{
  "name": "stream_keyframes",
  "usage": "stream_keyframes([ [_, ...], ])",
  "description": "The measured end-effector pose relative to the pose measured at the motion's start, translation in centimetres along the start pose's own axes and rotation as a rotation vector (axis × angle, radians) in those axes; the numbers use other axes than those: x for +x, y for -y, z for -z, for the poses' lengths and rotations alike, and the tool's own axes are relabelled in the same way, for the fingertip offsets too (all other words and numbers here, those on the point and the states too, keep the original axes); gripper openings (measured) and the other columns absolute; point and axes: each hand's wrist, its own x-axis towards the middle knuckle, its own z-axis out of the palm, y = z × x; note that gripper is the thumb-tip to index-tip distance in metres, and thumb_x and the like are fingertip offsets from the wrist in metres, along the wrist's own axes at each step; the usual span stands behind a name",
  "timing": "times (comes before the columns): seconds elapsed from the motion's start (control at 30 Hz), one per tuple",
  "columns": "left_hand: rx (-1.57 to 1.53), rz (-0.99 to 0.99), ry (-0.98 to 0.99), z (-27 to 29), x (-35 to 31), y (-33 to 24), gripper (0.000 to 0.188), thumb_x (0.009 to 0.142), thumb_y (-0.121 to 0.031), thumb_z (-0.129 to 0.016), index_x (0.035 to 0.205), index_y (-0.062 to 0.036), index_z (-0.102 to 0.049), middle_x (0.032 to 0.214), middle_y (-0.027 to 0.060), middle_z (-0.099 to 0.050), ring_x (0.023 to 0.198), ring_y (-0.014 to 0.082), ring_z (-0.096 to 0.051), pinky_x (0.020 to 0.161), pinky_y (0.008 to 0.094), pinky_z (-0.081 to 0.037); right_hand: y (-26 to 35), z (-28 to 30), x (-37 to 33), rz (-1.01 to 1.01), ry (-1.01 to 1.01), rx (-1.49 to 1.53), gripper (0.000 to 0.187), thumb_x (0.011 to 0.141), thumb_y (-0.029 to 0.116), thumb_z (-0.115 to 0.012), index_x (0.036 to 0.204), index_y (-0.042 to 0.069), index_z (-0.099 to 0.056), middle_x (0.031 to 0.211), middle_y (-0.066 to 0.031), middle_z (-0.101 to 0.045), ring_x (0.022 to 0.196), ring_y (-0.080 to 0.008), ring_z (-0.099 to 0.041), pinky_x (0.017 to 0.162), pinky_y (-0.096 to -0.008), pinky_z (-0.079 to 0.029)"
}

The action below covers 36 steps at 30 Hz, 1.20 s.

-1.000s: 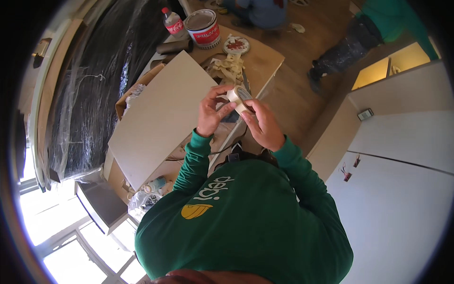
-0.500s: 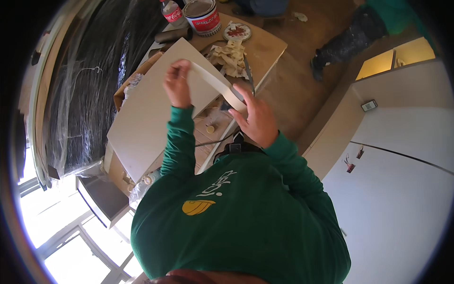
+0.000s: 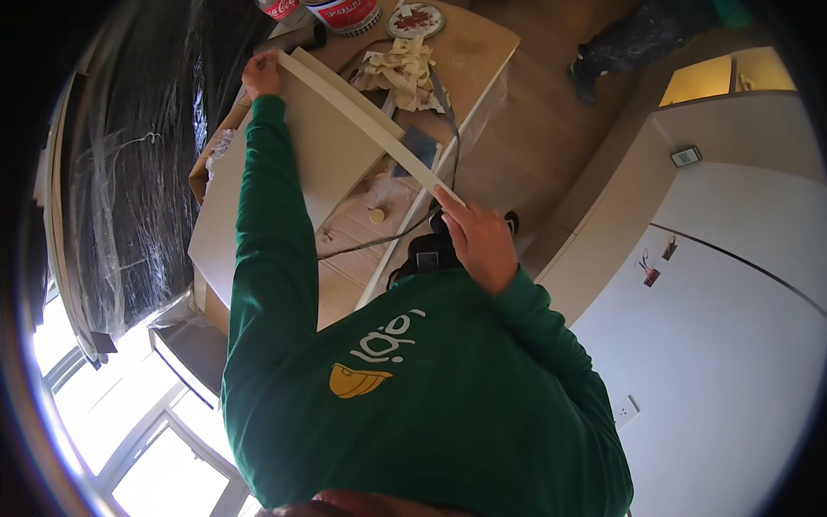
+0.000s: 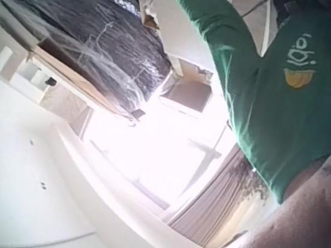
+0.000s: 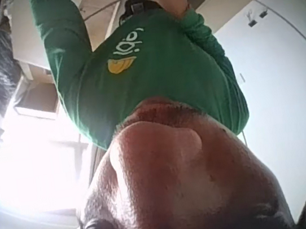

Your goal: The person paints the edge of a cabinet door using a small brush, dips the brush into a small container of paint, and applies white tape along the top edge of the door.

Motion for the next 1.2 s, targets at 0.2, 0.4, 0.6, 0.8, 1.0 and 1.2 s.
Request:
stream_keyframes([
  [0.2,-0.017,0.063,0.024,-1.0,-0.6,0.4,0.033,0.079,-0.037,-0.081,0.088,-0.0057,-0.077,0.083,0.0114,-0.075,0.077,0.0238,-0.073,0.074,0.0356,-0.056,-0.9,-0.2,0.2,-0.002,-0.022,-0.042,0.045,0.095,0.012,-0.060,0.140,0.015,-0.057,0.079,-0.0108,-0.057,0.073,-0.0307,-0.057,0.069,-0.0408,-0.041],
  [0.4,0.027,0.079,0.038,-1.0,-1.1,-1.8,0.032,0.080,-0.037,-0.081,0.090,-0.0068,-0.077,0.084,0.0109,-0.075,0.078,0.0242,-0.073,0.073,0.0362,-0.055,-1.2,-0.5,0.2,0.015,-0.030,-0.065,0.045,0.095,0.012,-0.060,0.140,0.016,-0.057,0.078,-0.0101,-0.056,0.071,-0.0306,-0.055,0.066,-0.0399,-0.039],
  [0.6,0.114,0.089,0.111,-1.0,-1.1,-2.7,0.030,0.082,-0.037,-0.078,0.093,-0.0091,-0.076,0.084,0.0097,-0.075,0.079,0.0264,-0.072,0.075,0.0384,-0.055,-1.6,-0.7,0.4,0.038,-0.064,-0.045,0.045,0.095,0.012,-0.060,0.140,0.017,-0.057,0.078,-0.0112,-0.056,0.068,-0.0313,-0.054,0.065,-0.0404,-0.039],
  [0.8,0.147,0.123,0.155,-0.9,-1.1,-2.9,0.029,0.083,-0.038,-0.076,0.094,-0.0107,-0.076,0.087,0.0083,-0.075,0.085,0.0266,-0.072,0.078,0.0395,-0.054,-1.4,-0.5,0.4,0.019,-0.036,-0.062,0.045,0.095,0.012,-0.060,0.140,0.017,-0.058,0.076,-0.0122,-0.055,0.067,-0.0317,-0.053,0.063,-0.0415,-0.040],
  [1.0,0.162,0.121,0.175,-0.9,-1.2,-3.2,0.028,0.083,-0.037,-0.076,0.094,-0.0109,-0.075,0.088,0.0080,-0.075,0.085,0.0266,-0.072,0.079,0.0393,-0.054,-0.8,-0.1,0.4,-0.005,-0.028,-0.050,0.045,0.094,0.012,-0.062,0.139,0.016,-0.059,0.075,-0.0123,-0.054,0.066,-0.0319,-0.053,0.063,-0.0419,-0.040],
  [1.2,0.180,0.100,0.185,-1.2,-1.1,-3.3,0.027,0.084,-0.035,-0.076,0.094,-0.0104,-0.075,0.088,0.0082,-0.075,0.084,0.0270,-0.072,0.079,0.0394,-0.054,0.2,0.7,0.3,-0.006,-0.038,-0.029,0.046,0.092,0.009,-0.063,0.137,0.015,-0.060,0.075,-0.0122,-0.054,0.065,-0.0314,-0.052,0.063,-0.0417,-0.039],
])
